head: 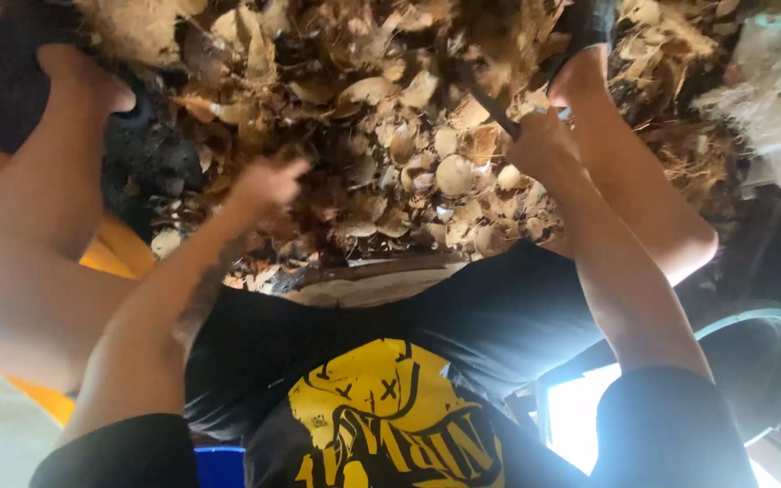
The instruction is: Peeling the outer husk of coconuts using a knife and then washing them in a bucket of water.
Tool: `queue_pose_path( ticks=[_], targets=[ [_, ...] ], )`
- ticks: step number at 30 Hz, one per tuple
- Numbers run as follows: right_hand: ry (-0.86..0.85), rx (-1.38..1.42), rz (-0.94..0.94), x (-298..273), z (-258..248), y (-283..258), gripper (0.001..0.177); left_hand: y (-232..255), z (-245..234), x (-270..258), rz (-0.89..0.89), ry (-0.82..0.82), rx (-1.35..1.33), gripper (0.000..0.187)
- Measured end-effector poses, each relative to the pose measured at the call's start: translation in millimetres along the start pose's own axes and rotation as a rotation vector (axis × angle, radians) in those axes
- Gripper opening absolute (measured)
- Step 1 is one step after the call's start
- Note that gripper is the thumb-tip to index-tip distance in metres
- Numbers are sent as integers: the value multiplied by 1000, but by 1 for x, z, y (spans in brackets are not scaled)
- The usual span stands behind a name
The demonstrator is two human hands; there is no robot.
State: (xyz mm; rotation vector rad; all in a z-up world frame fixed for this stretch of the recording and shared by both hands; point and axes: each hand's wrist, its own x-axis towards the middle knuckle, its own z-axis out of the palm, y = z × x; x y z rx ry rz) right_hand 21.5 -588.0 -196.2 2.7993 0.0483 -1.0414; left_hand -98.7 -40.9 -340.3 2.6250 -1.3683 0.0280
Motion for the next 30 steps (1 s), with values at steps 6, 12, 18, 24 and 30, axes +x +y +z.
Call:
queue_pose_path(
  ticks=[6,12,18,24,30],
  targets=[
    [-255,283,-278,-61,-32,-132,34,-81,-116,-37,-669,-899,-58,33],
    [-493,373,-436,-45,27,-157,51,-111,-128,-46,-1033,-625,-350,50],
    [-229,352,-88,-29,25,-112,36,-96,-188,8,-968,-378,-530,47],
    [-435,724,-146,-98,-25,-191,48,-98,-287,41,-928,-448,-538,47],
    [-332,629,-337,-122,31,-270,27,-113,-291,29,-828,-215,-231,53]
  ],
)
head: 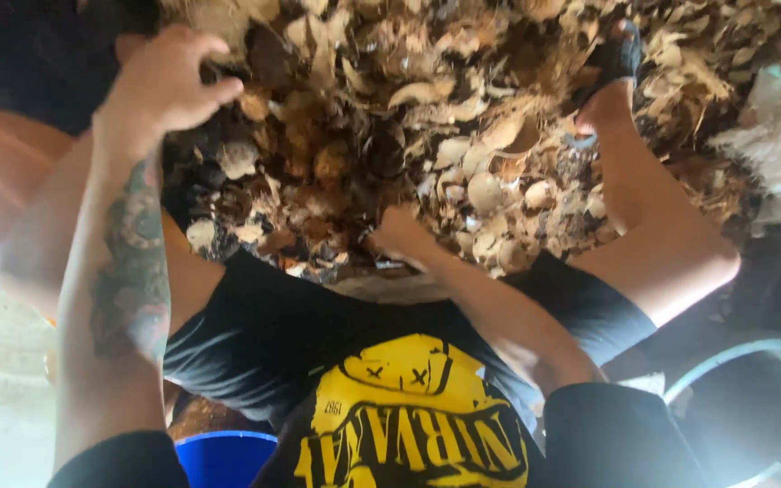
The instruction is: Peeling the outer husk of coconuts using a knife and then washing them in a bucket of water.
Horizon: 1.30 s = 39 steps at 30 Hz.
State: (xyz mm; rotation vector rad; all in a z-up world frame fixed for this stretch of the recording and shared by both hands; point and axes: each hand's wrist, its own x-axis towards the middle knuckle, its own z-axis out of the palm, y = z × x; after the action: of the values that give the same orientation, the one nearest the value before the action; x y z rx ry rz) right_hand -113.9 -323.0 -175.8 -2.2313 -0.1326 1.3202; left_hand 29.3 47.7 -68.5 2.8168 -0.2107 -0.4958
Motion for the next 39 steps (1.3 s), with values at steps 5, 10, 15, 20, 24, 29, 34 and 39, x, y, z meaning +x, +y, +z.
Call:
queue_pose_path(
  ticks=[5,10,15,20,24,29,34,39],
  targets=[
    [64,48,-54,6,-24,11,30,-32,18,-2,-24,-102,30,56],
    [-73,224,46,2,-28,-102,31,-23,2,-1,-12,-173,-59,57],
    [-91,53,-156,29,17,-150,34,-38,-1,-13,-1,-11,-88,48],
    [-48,470,-51,-20,-14,-93,34,-46,-1,-31,-149,-39,-72,53],
    [155,961,215,-12,3,-37,17,-44,15,-11,-150,-66,-90,58],
    [-55,860,268,-31,-19,-87,13,-50,41,10,72,-14,-21,55],
    [-210,915,39,-30,-43,-35,8,-37,3,-7,36,71,-41,51],
    [-76,555,225,-18,-57,57,19,-2,22,-4,86,111,-80,40]
  ],
)
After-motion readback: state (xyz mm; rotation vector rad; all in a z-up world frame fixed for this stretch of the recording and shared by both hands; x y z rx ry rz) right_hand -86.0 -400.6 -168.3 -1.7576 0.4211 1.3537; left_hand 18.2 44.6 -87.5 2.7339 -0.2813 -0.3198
